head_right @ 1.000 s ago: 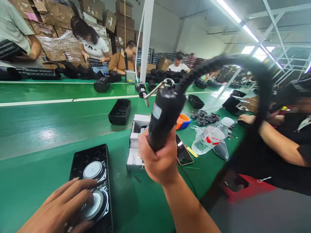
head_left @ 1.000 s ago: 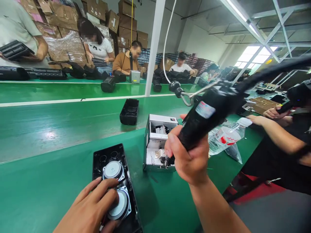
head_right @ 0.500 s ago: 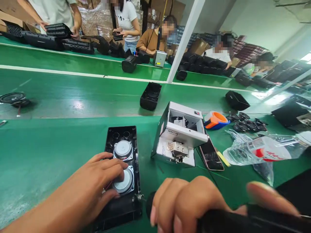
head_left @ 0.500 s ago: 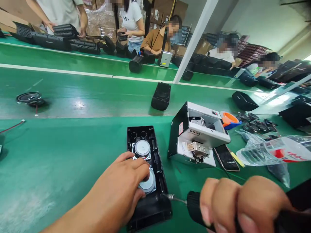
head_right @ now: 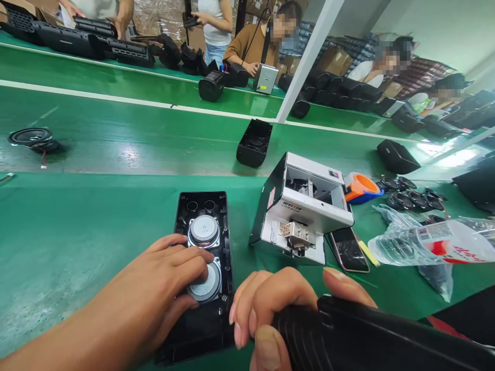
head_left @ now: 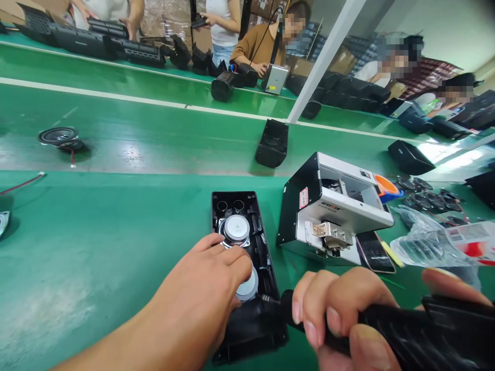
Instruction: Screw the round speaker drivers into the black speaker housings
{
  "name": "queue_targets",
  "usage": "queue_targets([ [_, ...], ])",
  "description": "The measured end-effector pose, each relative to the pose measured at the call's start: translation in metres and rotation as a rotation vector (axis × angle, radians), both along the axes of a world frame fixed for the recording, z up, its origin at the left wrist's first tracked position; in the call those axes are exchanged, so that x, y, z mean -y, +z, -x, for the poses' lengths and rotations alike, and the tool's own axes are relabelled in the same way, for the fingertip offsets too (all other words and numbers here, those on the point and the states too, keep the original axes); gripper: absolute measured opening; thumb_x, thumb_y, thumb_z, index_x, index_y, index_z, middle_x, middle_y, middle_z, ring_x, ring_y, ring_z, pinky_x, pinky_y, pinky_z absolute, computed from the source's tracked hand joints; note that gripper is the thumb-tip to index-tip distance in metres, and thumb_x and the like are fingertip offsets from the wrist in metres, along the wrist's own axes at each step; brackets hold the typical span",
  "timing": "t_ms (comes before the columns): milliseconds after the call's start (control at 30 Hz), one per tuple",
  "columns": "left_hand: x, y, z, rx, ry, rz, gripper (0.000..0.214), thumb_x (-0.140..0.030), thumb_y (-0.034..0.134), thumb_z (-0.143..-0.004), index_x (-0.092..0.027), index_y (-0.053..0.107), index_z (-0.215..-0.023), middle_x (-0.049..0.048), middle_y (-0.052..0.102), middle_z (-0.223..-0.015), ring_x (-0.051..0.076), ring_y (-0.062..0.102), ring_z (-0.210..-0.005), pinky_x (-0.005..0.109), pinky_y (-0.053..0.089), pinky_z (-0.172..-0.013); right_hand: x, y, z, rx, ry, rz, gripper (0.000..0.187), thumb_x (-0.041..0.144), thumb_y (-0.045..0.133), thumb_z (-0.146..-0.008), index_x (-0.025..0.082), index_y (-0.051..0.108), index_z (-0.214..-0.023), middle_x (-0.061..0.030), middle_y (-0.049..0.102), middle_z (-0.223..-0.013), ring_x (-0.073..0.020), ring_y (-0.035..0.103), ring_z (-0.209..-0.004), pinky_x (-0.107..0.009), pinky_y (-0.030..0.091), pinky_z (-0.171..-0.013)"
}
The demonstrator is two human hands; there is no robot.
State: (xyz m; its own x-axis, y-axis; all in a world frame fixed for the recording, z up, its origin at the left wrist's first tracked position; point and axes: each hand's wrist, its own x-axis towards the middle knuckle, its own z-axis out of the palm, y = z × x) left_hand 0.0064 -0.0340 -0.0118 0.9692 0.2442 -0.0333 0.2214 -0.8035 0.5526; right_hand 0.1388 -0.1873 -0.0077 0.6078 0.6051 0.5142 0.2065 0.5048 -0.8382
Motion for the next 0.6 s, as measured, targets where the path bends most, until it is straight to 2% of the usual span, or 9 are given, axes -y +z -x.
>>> queue_targets([
  [100, 0.001, 0.002, 0.0, -0.017, 0.014, 0.0, 0.029, -0.001, 0.071, -0.078, -0.023, 0.062, -0.094, 0.0019, 0.081, -0.117, 0.03, 0.078, -0.109, 0.061, 0.045, -0.122, -0.003, -0.004, 0.0, -0.013, 0.012, -0.052, 0.05, 0.025, 0.071, -0.11, 0.039, 0.046, -0.15, 0.0059, 0.064, -0.081, -0.0164, 0.063, -0.053, -0.038, 0.055, -0.049],
  [300, 0.003, 0.003, 0.0, 0.016, 0.02, -0.018, 0.026, -0.002, 0.071, -0.078, -0.022, 0.064, -0.094, 0.0046, 0.082, -0.12, 0.031, 0.079, -0.11, 0.059, 0.049, -0.119, -0.004, -0.011, -0.001, 0.035, 0.107, -0.066, 0.048, 0.024, 0.07, -0.11, 0.039, 0.044, -0.147, 0.0069, 0.06, -0.08, -0.0149, 0.062, -0.053, -0.034, 0.053, -0.045],
  [433, 0.001, 0.006, 0.0, 0.032, 0.008, -0.006, 0.023, -0.005, 0.074, -0.083, -0.023, 0.064, -0.094, 0.002, 0.08, -0.111, 0.029, 0.077, -0.104, 0.059, 0.044, -0.121, -0.021, -0.007, 0.013, 0.021, -0.046, -0.123, 0.037, 0.028, 0.074, -0.108, 0.036, 0.053, -0.137, 0.009, 0.05, -0.073, -0.0113, 0.046, -0.044, -0.028, 0.038, -0.036],
  [500, -0.005, 0.008, -0.004, 0.048, -0.076, -0.088, 0.019, -0.009, 0.076, -0.09, -0.023, 0.064, -0.092, -0.0001, 0.077, -0.101, 0.027, 0.075, -0.096, 0.054, 0.051, -0.109, -0.028, -0.006, 0.016, 0.003, -0.092, -0.153, 0.033, 0.028, 0.073, -0.106, 0.034, 0.056, -0.133, 0.0099, 0.046, -0.071, -0.0107, 0.042, -0.041, -0.027, 0.033, -0.034],
  [600, -0.02, 0.015, -0.017, 0.069, -0.201, -0.297, 0.016, -0.012, 0.075, -0.099, -0.022, 0.065, -0.091, 0.0011, 0.072, -0.093, 0.027, 0.07, -0.088, 0.045, 0.055, -0.082, -0.027, -0.011, 0.009, 0.055, 0.022, -0.082, 0.034, 0.028, 0.071, -0.102, 0.039, 0.057, -0.131, 0.01, 0.045, -0.069, -0.0116, 0.046, -0.041, -0.025, 0.038, -0.035],
])
